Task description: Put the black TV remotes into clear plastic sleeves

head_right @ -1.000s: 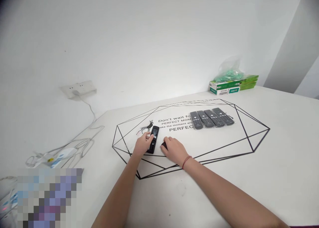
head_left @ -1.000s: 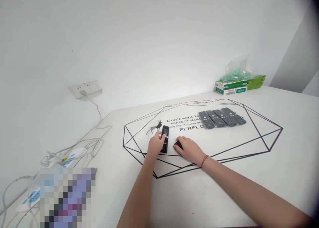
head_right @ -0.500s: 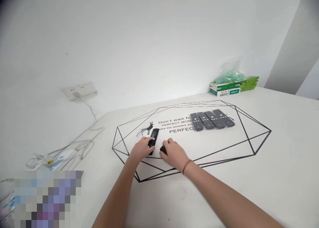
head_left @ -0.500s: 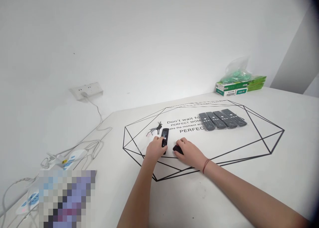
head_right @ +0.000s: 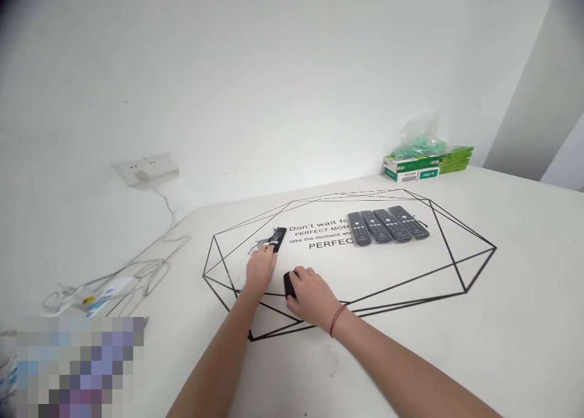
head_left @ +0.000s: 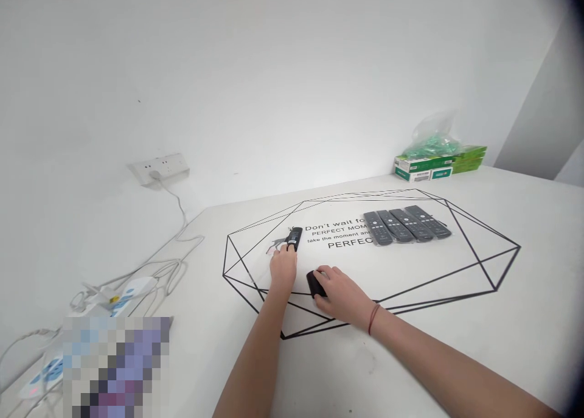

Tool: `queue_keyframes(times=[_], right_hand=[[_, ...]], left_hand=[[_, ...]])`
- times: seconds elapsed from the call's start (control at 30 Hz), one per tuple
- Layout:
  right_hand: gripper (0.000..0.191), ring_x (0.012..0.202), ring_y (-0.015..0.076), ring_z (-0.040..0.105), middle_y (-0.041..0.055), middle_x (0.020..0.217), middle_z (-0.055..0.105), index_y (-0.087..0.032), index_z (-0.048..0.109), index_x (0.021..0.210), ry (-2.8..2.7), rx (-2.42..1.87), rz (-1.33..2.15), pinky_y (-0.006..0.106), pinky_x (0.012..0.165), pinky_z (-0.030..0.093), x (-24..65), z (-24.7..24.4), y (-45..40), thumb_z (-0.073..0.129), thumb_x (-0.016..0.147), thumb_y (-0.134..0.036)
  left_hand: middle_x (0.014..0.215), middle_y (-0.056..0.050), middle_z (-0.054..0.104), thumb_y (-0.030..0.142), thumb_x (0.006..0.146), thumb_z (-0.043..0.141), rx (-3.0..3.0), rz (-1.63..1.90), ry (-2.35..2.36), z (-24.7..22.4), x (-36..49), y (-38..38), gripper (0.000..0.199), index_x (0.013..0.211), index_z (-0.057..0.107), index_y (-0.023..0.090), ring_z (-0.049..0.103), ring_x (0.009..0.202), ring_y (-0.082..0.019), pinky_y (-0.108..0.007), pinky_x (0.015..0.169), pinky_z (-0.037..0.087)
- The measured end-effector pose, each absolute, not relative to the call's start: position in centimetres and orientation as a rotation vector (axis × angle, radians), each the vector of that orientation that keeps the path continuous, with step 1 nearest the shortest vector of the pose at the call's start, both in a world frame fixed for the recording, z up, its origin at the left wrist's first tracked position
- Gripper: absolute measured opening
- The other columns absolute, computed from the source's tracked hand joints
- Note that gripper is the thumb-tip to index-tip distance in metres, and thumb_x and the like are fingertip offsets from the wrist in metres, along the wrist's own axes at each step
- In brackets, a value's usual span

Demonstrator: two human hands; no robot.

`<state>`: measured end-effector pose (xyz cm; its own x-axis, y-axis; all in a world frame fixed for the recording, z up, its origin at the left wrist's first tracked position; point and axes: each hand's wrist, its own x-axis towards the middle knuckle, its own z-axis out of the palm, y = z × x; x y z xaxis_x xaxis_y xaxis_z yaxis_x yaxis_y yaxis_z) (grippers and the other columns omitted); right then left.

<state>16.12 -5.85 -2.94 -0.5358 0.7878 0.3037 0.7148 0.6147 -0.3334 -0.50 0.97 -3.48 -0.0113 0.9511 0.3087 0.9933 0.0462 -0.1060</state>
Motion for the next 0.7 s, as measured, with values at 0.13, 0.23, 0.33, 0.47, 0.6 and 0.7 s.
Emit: queue_keyframes(times=[0.13, 0.23, 0.33, 0.47, 0.6, 0.7], right_hand=[[0.029, 0.088, 0.0218, 0.052, 0.0094, 0.102, 0.055, -0.019, 0.055, 0.107, -2.395, -1.129, 0.268, 0.034, 0.077, 0.045, 15.6, -3.3, -5.9, 0.056, 0.080, -0.029], [0.032, 0.088, 0.0223, 0.051, 0.0091, 0.103, 0.055, -0.021, 0.056, 0.107, -2.395, -1.072, 0.283, 0.036, 0.076, 0.045, 15.2, -3.5, -6.2, 0.058, 0.080, -0.039], [0.034, 0.093, 0.0233, 0.050, 0.0088, 0.106, 0.056, -0.022, 0.057, 0.110, -2.414, -1.009, 0.261, 0.038, 0.080, 0.044, 14.7, -3.7, -6.5, 0.055, 0.082, -0.042], [0.036, 0.104, 0.0257, 0.047, 0.0095, 0.113, 0.056, -0.022, 0.054, 0.119, -2.430, -0.989, 0.203, 0.040, 0.085, 0.041, 13.6, -4.0, -6.5, 0.050, 0.085, -0.037], [0.035, 0.108, 0.0271, 0.046, 0.0098, 0.115, 0.057, -0.023, 0.055, 0.119, -2.437, -1.022, 0.168, 0.043, 0.086, 0.041, 12.0, -4.1, -5.7, 0.048, 0.086, -0.034], [0.034, 0.114, 0.0276, 0.044, 0.0116, 0.122, 0.054, -0.022, 0.056, 0.116, -2.406, -1.026, 0.164, 0.043, 0.090, 0.040, 10.7, -4.1, -4.9, 0.051, 0.084, -0.032]], left_hand=[[0.103, -0.011, 0.062, 0.027, 0.091, 0.037, -1.983, -0.265, -2.046, -3.1, -0.9, 1.0, 0.030, 0.108, 0.058, 0.015, 0.056, 0.093, -0.024, -0.032, 0.076, 0.045], [0.107, -0.010, 0.062, 0.020, 0.091, 0.032, -1.999, -0.416, -2.027, -2.3, -2.9, 0.9, 0.033, 0.111, 0.057, 0.017, 0.055, 0.099, -0.022, -0.033, 0.086, 0.042], [0.117, -0.009, 0.060, 0.005, 0.085, 0.031, -2.056, -0.499, -2.139, -1.9, -5.9, 0.5, 0.041, 0.116, 0.056, 0.015, 0.051, 0.111, -0.019, -0.029, 0.096, 0.036], [0.116, -0.009, 0.062, 0.001, 0.077, 0.036, -2.116, -0.428, -2.341, -2.4, -8.2, -0.1, 0.045, 0.112, 0.061, 0.015, 0.056, 0.106, -0.018, -0.027, 0.091, 0.040], [0.111, -0.010, 0.065, 0.005, 0.079, 0.038, -2.147, -0.390, -2.353, -3.0, -8.0, -0.2, 0.041, 0.110, 0.063, 0.016, 0.058, 0.104, -0.019, -0.027, 0.088, 0.041], [0.112, -0.011, 0.064, 0.006, 0.081, 0.037, -2.169, -0.384, -2.328, -3.1, -7.6, -0.2, 0.041, 0.112, 0.062, 0.016, 0.057, 0.106, -0.019, -0.027, 0.088, 0.040]])
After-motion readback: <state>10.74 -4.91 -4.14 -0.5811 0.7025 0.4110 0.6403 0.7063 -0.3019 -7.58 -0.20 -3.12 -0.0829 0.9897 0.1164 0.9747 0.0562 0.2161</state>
